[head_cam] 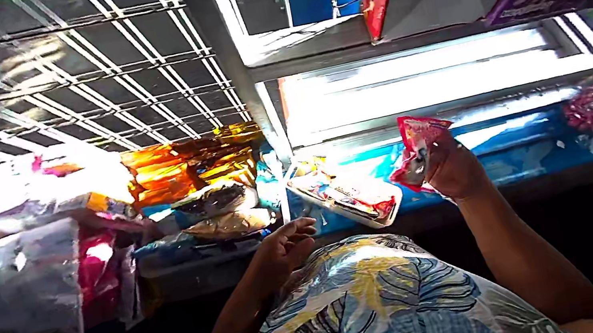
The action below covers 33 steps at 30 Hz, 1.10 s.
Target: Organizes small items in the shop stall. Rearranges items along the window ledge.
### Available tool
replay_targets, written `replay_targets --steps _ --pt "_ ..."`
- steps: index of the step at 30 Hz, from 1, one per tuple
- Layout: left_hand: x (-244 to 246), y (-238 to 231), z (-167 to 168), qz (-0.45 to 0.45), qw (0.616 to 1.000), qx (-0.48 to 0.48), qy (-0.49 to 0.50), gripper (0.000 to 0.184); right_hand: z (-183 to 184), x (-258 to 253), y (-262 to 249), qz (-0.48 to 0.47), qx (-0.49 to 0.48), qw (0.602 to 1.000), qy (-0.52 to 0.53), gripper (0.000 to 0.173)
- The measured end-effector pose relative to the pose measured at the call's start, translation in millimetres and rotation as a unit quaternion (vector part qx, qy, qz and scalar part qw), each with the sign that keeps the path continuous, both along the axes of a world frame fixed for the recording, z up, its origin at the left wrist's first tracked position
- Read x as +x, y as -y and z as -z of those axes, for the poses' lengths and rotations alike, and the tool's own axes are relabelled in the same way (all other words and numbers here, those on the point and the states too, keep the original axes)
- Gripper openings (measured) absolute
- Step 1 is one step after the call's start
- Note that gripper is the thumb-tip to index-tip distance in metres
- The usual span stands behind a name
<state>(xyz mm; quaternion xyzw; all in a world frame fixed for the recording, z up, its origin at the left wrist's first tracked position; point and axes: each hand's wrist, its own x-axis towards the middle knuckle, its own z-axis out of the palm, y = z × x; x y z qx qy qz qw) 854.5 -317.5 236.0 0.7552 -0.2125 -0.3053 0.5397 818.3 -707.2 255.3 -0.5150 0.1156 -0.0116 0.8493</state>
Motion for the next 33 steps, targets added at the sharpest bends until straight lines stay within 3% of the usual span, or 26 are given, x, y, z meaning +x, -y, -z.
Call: replay_targets --steps 2,3,5,7,9,10,15,19,21,23,26,28,33 --pt "10.1 12.4 -3.0 0.033 0.999 -0.026 0.004 0.038 12.0 -31.8 17.6 0.015 -0.013 1.000 -0.022 0.066" --pt "14.0 18.8 -4.3 0.050 0.998 -0.040 0.008 0.037 17.5 -51.5 24.9 0.018 -0.026 0.999 -0.026 0.067" --pt "18.7 29.3 -7.7 0.078 0.995 -0.057 0.015 0.038 24.3 -92.1 42.0 0.046 0.020 0.999 -0.004 0.044" --pt "18.2 35.1 -8.8 0.089 0.993 -0.070 0.014 0.038 31.2 -130.5 61.2 0.158 0.117 0.980 0.001 0.025" --pt "16.1 37.9 -6.8 0.088 0.994 -0.071 0.008 0.038 30.5 -156.4 74.0 0.281 0.134 0.947 -0.083 0.035" --pt "15.2 38.9 -4.7 0.084 0.994 -0.065 0.010 0.038 29.0 -164.2 77.5 0.296 0.117 0.939 -0.131 0.038" --pt "3.3 39.7 2.1 0.040 0.998 -0.037 0.020 0.038 27.1 -155.4 92.2 0.186 -0.022 0.961 -0.202 0.032" --pt "-9.3 51.6 -8.4 -0.004 0.999 -0.035 0.020 0.037 13.8 -94.2 106.7 0.004 -0.248 0.953 -0.173 0.024" --pt "-13.3 55.5 -12.8 -0.032 0.998 -0.035 0.029 0.036 33.1 -59.1 117.7 -0.060 -0.456 0.875 -0.153 0.028" --pt "-16.7 57.2 -20.2 -0.071 0.997 -0.010 0.041 0.037 51.2 -33.4 121.6 -0.126 -0.592 0.785 -0.132 0.055" --pt "-26.8 52.9 -30.3 -0.147 0.986 0.028 0.071 0.037 58.3 -16.4 108.1 -0.240 -0.664 0.701 -0.101 0.086" --pt "-39.8 44.8 -30.6 -0.193 0.976 0.034 0.091 0.037 56.8 -15.3 90.9 -0.276 -0.684 0.667 -0.102 0.095" --pt "-77.3 30.7 -21.3 -0.288 0.953 0.059 0.080 0.039 40.7 27.5 35.0 -0.239 -0.653 0.715 0.069 0.061"
